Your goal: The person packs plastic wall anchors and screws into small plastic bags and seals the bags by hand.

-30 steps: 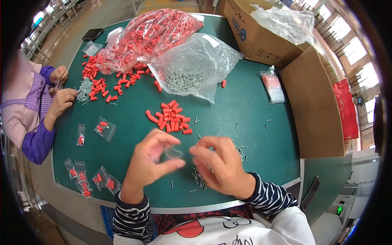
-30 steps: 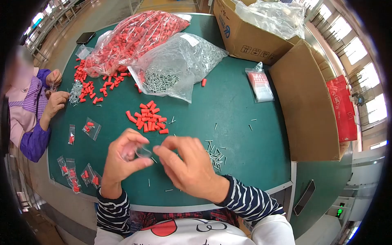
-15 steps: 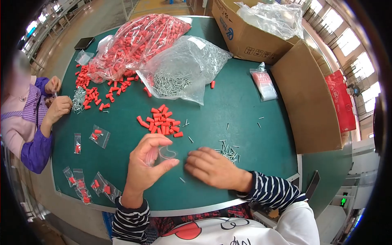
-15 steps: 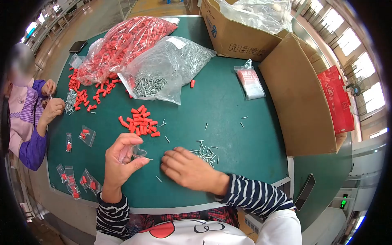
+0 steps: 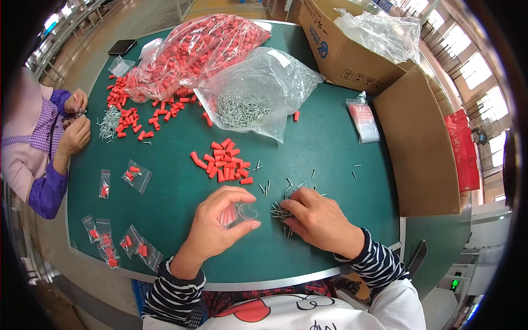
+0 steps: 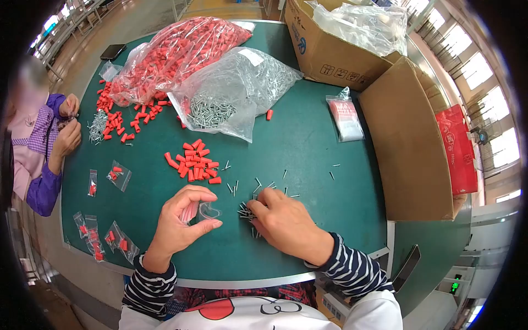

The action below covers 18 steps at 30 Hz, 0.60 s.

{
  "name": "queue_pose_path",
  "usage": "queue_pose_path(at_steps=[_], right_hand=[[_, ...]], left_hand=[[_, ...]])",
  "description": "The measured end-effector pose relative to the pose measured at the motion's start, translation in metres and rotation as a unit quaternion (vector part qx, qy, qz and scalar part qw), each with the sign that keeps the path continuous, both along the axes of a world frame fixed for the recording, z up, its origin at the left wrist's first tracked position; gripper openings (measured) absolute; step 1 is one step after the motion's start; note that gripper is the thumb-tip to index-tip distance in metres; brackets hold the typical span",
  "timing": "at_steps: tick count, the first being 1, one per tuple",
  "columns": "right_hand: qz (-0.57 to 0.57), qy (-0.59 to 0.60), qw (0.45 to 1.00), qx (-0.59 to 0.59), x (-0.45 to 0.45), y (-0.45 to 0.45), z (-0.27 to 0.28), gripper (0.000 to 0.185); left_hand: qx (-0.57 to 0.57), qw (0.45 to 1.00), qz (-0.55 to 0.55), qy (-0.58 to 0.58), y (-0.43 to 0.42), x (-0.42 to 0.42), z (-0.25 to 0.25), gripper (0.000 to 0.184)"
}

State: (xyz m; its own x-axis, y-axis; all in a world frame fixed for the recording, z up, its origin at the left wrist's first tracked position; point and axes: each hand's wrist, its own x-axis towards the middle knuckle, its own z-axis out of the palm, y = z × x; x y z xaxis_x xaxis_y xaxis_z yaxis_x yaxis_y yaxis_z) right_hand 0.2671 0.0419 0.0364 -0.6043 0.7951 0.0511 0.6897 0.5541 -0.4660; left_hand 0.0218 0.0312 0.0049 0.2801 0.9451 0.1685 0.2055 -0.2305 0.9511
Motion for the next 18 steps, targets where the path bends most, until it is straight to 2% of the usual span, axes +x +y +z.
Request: queue_pose_path(at_steps=[3, 6, 12, 15, 18], right_hand=[[0.029, -0.067, 0.997, -0.021, -0.005, 0.005, -0.003, 0.025], [0.059, -0.001, 0.998, -0.006, -0.001, 0.010, -0.008, 0.027], [0.004, 0.169, 0.982, -0.080, 0.002, 0.011, -0.006, 0.021], [-0.098, 0.229, 0.945, -0.210, -0.003, 0.006, 0.004, 0.021], [-0.088, 0.261, 0.945, -0.177, -0.001, 0.008, -0.005, 0.024]], left_hand=[[-0.016, 1.000, 0.005, -0.009, -0.001, 0.002, -0.002, 0.042], [-0.009, 1.000, -0.002, -0.012, 0.000, 0.002, -0.005, 0.041], [0.020, 1.000, -0.010, 0.004, -0.001, 0.004, -0.005, 0.041], [0.020, 1.000, -0.011, 0.005, -0.001, 0.005, -0.006, 0.042], [0.013, 1.000, -0.012, 0.007, -0.002, 0.005, -0.004, 0.042]])
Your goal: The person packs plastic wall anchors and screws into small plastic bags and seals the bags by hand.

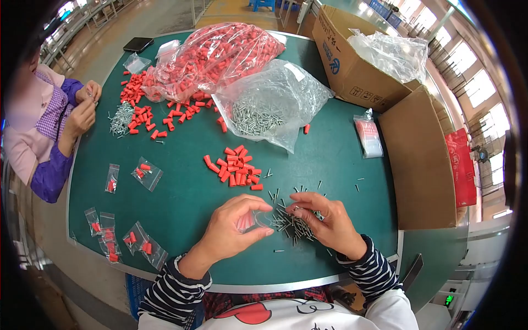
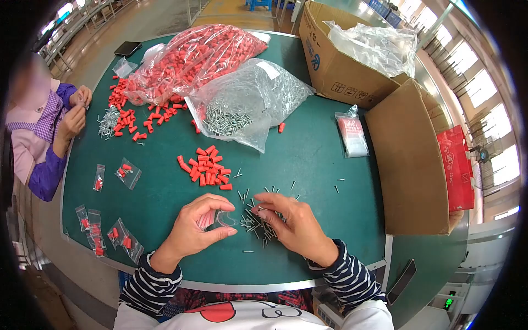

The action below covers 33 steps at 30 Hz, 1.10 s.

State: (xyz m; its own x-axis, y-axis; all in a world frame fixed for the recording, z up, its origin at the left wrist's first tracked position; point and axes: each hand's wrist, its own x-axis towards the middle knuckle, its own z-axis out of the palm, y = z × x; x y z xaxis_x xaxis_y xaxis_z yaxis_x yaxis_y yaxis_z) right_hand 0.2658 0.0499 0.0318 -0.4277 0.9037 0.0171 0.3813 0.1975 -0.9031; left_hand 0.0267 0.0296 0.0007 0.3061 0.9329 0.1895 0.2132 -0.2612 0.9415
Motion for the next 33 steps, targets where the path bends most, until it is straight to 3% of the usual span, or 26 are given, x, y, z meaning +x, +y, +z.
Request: queue_pose_path(at_steps=[12, 24, 27, 30, 33], right_hand=[[-0.073, 0.234, 0.947, -0.208, -0.008, 0.003, -0.002, 0.027], [-0.063, 0.295, 0.911, -0.282, -0.018, 0.013, 0.009, 0.026], [-0.049, 0.276, 0.926, -0.253, -0.015, 0.016, 0.004, 0.019], [-0.054, 0.113, 0.982, -0.144, -0.008, 0.015, 0.003, 0.011], [-0.028, -0.015, 0.999, 0.009, -0.003, 0.020, 0.007, 0.008]], left_hand=[[-0.005, 1.000, 0.000, -0.025, -0.002, 0.002, 0.000, 0.041], [-0.025, 0.997, 0.010, -0.066, -0.003, 0.004, -0.004, 0.041], [-0.049, 0.997, 0.014, -0.065, -0.002, 0.001, 0.001, 0.040], [-0.057, 0.993, 0.037, -0.095, 0.000, -0.002, -0.007, 0.039], [-0.072, 0.990, 0.038, -0.113, 0.000, -0.003, -0.007, 0.038]])
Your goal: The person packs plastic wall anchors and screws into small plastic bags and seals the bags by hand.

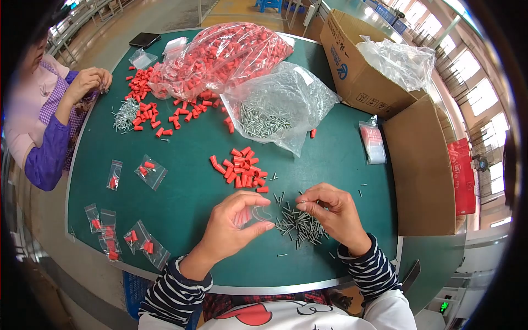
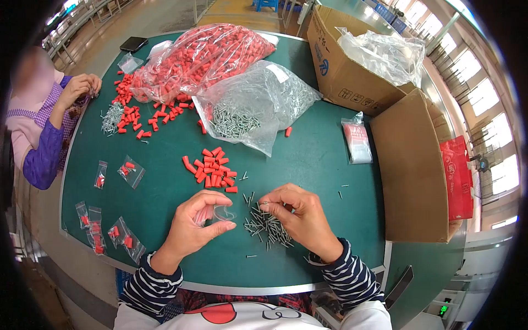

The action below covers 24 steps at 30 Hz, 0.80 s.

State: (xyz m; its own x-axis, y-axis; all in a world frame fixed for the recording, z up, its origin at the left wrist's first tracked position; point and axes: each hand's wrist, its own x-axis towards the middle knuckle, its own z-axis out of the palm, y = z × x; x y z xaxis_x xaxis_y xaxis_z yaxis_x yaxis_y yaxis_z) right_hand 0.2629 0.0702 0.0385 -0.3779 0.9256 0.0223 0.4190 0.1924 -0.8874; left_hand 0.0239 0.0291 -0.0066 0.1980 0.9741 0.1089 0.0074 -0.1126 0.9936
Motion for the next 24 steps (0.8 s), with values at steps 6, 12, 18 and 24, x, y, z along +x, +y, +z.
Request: queue_pose_path(at_steps=[6, 12, 18, 24], right_hand=[[0.108, -0.208, 0.968, 0.090, 0.000, 0.002, -0.011, 0.013], [0.123, -0.184, 0.969, 0.107, 0.003, 0.008, -0.021, 0.016], [-0.015, 0.106, 0.941, -0.320, 0.007, 0.011, -0.010, 0.021], [-0.026, 0.312, 0.851, -0.421, 0.005, 0.011, -0.010, 0.034]], left_hand=[[0.038, 0.998, -0.016, 0.057, -0.001, 0.003, 0.003, 0.038], [0.045, 0.996, -0.005, 0.078, 0.000, 0.005, 0.005, 0.039], [0.074, 0.993, -0.003, 0.091, 0.001, 0.005, 0.003, 0.039], [0.058, 0.995, 0.000, 0.084, 0.000, 0.006, 0.003, 0.039]])
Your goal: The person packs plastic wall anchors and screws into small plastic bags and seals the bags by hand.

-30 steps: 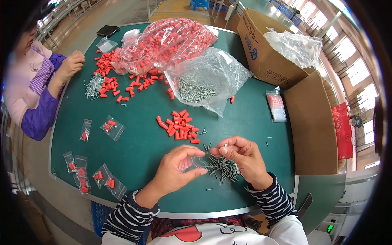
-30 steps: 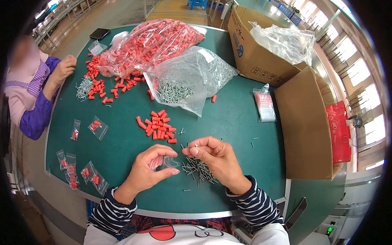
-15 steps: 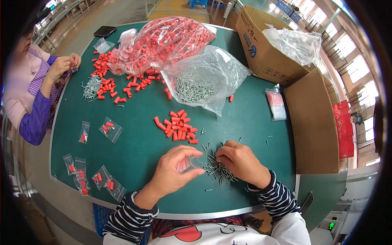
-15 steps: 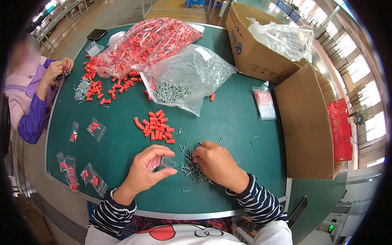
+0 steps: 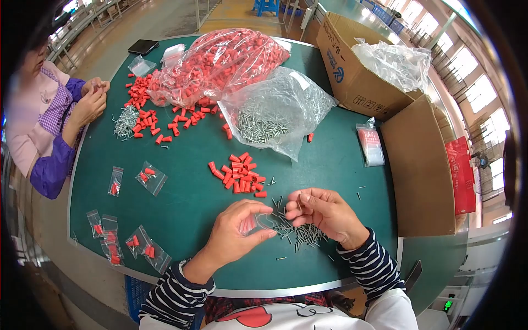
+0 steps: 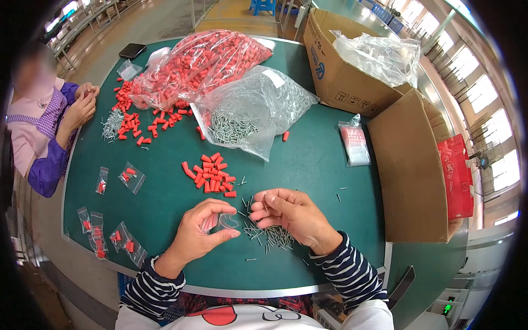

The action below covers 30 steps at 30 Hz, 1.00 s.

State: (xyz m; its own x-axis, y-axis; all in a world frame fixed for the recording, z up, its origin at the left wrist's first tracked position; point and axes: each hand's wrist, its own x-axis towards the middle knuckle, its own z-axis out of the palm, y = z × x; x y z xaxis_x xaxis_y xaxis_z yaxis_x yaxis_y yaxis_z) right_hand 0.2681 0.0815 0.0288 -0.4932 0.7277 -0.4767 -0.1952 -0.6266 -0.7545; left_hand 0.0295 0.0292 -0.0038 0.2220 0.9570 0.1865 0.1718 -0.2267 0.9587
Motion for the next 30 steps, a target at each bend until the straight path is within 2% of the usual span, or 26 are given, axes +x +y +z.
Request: queue_pose_path(at_steps=[4, 7, 10, 13, 16, 19, 22, 25, 28, 30], right_hand=[[-0.038, 0.057, 0.997, -0.026, -0.013, -0.003, 0.017, 0.038], [-0.037, 0.083, 0.996, -0.022, -0.020, -0.005, 0.028, 0.034], [0.046, -0.065, 0.987, 0.142, -0.022, -0.011, 0.034, 0.028], [0.089, -0.088, 0.973, 0.192, -0.025, -0.016, 0.036, 0.021], [0.174, -0.244, 0.870, 0.392, -0.033, -0.015, 0.054, 0.018], [0.179, -0.273, 0.759, 0.563, -0.042, -0.016, 0.047, 0.025], [0.240, -0.311, 0.735, 0.553, -0.052, -0.017, 0.057, 0.030], [0.211, -0.289, 0.751, 0.556, -0.055, -0.014, 0.061, 0.024], [0.151, -0.239, 0.748, 0.600, -0.051, -0.001, 0.061, 0.034], [0.121, -0.281, 0.760, 0.573, -0.048, 0.005, 0.062, 0.027]], left_hand=[[-0.010, 1.000, 0.007, -0.005, -0.001, 0.001, -0.003, 0.041], [-0.014, 1.000, 0.017, -0.004, -0.001, 0.002, -0.005, 0.042], [-0.011, 1.000, 0.021, 0.010, -0.001, 0.002, -0.003, 0.043], [-0.011, 1.000, 0.021, 0.016, -0.001, 0.003, -0.004, 0.044], [-0.017, 1.000, 0.017, 0.018, -0.001, 0.003, -0.002, 0.044], [-0.028, 0.999, 0.015, -0.014, -0.002, 0.006, -0.003, 0.043], [-0.033, 0.998, 0.023, -0.054, -0.001, 0.009, -0.009, 0.042], [-0.043, 0.996, 0.025, -0.068, -0.001, 0.008, -0.012, 0.042], [-0.040, 0.997, 0.024, -0.059, -0.001, 0.006, -0.013, 0.043], [-0.031, 0.998, 0.012, -0.062, 0.000, 0.006, -0.012, 0.043]])
